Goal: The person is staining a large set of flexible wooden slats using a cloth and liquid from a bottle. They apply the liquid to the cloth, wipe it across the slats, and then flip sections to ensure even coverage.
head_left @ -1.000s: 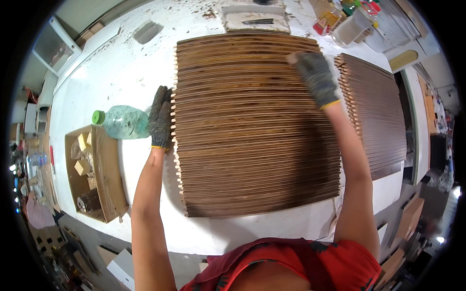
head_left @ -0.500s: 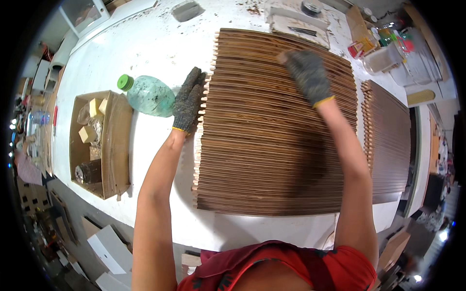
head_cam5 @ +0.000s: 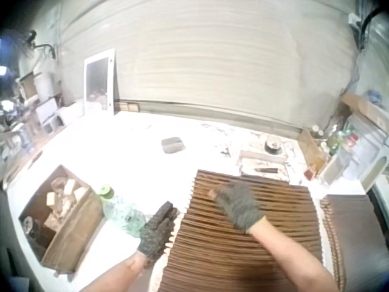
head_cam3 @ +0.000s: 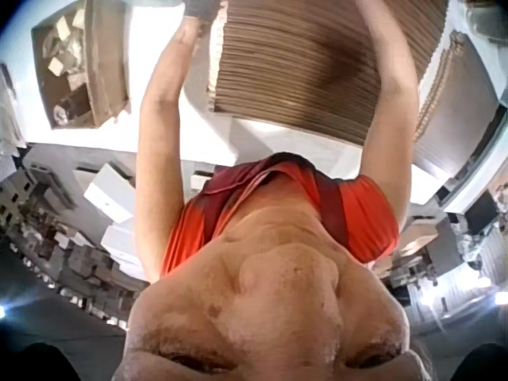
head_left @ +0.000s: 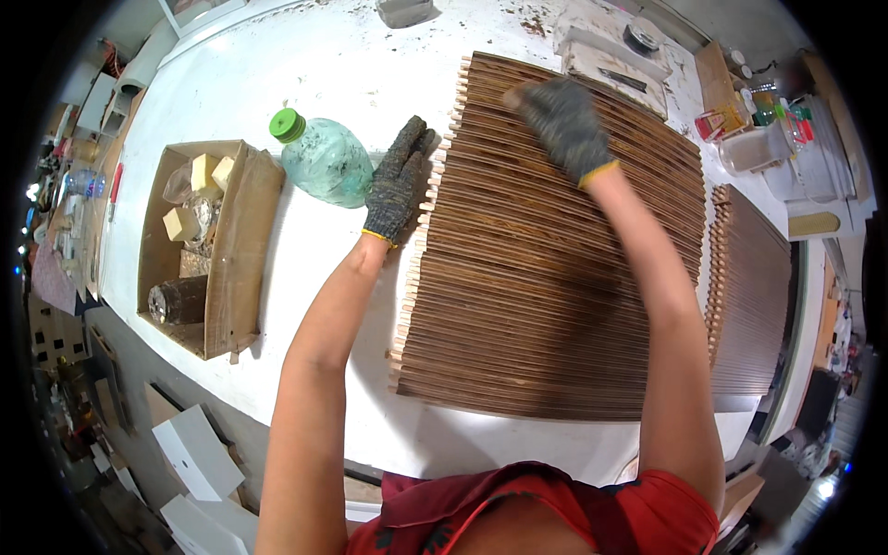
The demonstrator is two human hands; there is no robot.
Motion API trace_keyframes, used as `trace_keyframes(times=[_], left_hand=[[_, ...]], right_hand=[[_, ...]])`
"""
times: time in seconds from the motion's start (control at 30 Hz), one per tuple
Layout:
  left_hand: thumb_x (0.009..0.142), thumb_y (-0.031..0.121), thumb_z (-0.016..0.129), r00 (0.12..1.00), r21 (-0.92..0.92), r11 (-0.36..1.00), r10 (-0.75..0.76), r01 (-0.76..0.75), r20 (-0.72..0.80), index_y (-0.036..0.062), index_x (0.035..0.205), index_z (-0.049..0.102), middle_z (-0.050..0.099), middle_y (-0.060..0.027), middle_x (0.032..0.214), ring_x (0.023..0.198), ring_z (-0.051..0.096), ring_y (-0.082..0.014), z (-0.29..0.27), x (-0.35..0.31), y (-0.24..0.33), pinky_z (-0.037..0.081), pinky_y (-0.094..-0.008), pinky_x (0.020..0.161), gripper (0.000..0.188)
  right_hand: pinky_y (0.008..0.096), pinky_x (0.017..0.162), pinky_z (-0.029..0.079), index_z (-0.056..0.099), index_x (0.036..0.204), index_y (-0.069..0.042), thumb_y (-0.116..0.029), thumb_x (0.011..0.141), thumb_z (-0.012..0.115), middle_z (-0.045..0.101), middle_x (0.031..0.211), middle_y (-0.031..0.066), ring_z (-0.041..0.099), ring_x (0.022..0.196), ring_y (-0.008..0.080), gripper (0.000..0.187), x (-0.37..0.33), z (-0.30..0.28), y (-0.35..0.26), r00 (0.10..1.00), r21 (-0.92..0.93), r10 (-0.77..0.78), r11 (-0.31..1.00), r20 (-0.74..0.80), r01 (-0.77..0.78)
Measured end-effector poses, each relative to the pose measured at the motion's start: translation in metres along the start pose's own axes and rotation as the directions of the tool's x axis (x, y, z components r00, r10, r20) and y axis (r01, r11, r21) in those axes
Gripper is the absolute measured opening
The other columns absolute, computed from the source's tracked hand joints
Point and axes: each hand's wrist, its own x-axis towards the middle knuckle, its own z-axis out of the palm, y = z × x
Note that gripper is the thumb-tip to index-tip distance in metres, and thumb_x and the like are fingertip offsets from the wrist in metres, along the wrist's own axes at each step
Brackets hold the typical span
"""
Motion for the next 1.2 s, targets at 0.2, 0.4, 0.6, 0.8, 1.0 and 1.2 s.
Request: trace_keyframes(times=[0.2, 0.4, 0.6, 0.8, 1.0, 1.2], left_hand=[[0.098, 0.003, 0.039, 0.998, -0.112, 0.994, 0.000, -0.007, -0.065, 0.0077, 0.152, 0.018, 0.030, -0.0168, 0.152, 0.140, 0.032, -0.0262, -0.009, -0.011, 0.010, 0.026, -0.0347, 0.115, 0.058], [0.099, 0.004, 0.040, 1.000, -0.090, 0.996, 0.006, -0.009, -0.031, 0.0109, 0.152, 0.017, 0.031, -0.0160, 0.151, 0.138, 0.034, -0.0260, 0.002, -0.003, -0.002, 0.028, -0.0344, 0.113, 0.058], [0.100, 0.004, 0.041, 0.997, -0.039, 0.998, 0.039, -0.042, -0.061, 0.0097, 0.151, 0.022, 0.034, -0.0160, 0.150, 0.135, 0.039, -0.0258, 0.010, -0.011, 0.002, 0.032, -0.0371, 0.112, 0.055], [0.099, 0.000, 0.036, 0.999, 0.103, 0.993, 0.050, -0.049, -0.005, 0.0076, 0.151, 0.020, 0.028, -0.0172, 0.153, 0.138, 0.034, -0.0272, 0.013, -0.003, 0.003, 0.028, -0.0389, 0.115, 0.055], [0.098, -0.001, 0.037, 0.996, 0.203, 0.975, 0.084, -0.085, 0.014, 0.0058, 0.150, 0.021, 0.032, -0.0178, 0.151, 0.137, 0.037, -0.0267, 0.009, -0.003, -0.001, 0.029, -0.0362, 0.113, 0.055], [0.098, 0.001, 0.039, 0.997, 0.271, 0.960, 0.081, -0.075, -0.013, 0.0032, 0.150, 0.022, 0.038, -0.0166, 0.147, 0.134, 0.040, -0.0236, 0.005, -0.006, 0.002, 0.032, -0.0349, 0.112, 0.054]], right_hand=[[0.0380, 0.093, 0.046, 0.054, 0.133, -0.019, -0.014, 0.094, 0.055, 0.066, 0.099, 0.0108, 0.055, 0.106, 0.0252, 0.040, -0.022, 0.070, -0.060, 0.810, -0.185, -0.585, 0.800, -0.034, 0.570], [0.0404, 0.092, 0.046, 0.056, 0.132, -0.019, -0.017, 0.089, 0.059, 0.066, 0.105, 0.0084, 0.057, 0.102, 0.0273, 0.043, 0.030, 0.005, -0.024, 0.987, -0.162, 0.155, 0.974, -0.046, -0.161], [0.0407, 0.096, 0.045, 0.059, 0.120, -0.014, -0.011, 0.091, 0.054, 0.061, 0.116, 0.0058, 0.056, 0.108, 0.0263, 0.030, -0.092, 0.058, -0.060, 0.963, 0.276, -0.266, 0.928, 0.027, 0.249], [0.0451, 0.079, 0.048, 0.071, 0.096, -0.004, -0.046, 0.094, 0.050, 0.066, 0.083, 0.0230, 0.062, 0.082, 0.0374, 0.047, -0.152, -0.081, 0.159, 0.835, -0.344, 0.271, 0.817, -0.479, -0.462], [0.0426, 0.092, 0.046, 0.063, 0.111, -0.013, -0.012, 0.090, 0.053, 0.063, 0.110, 0.0080, 0.058, 0.101, 0.0275, 0.023, -0.190, -0.024, 0.065, 0.835, -0.554, -0.464, 0.795, -0.295, 0.246], [0.0399, 0.087, 0.050, 0.061, 0.117, -0.014, -0.013, 0.088, 0.057, 0.066, 0.103, 0.0099, 0.062, 0.089, 0.0253, 0.030, -0.219, -0.052, 0.114, 0.897, -0.647, -0.346, 0.757, -0.275, 0.094]])
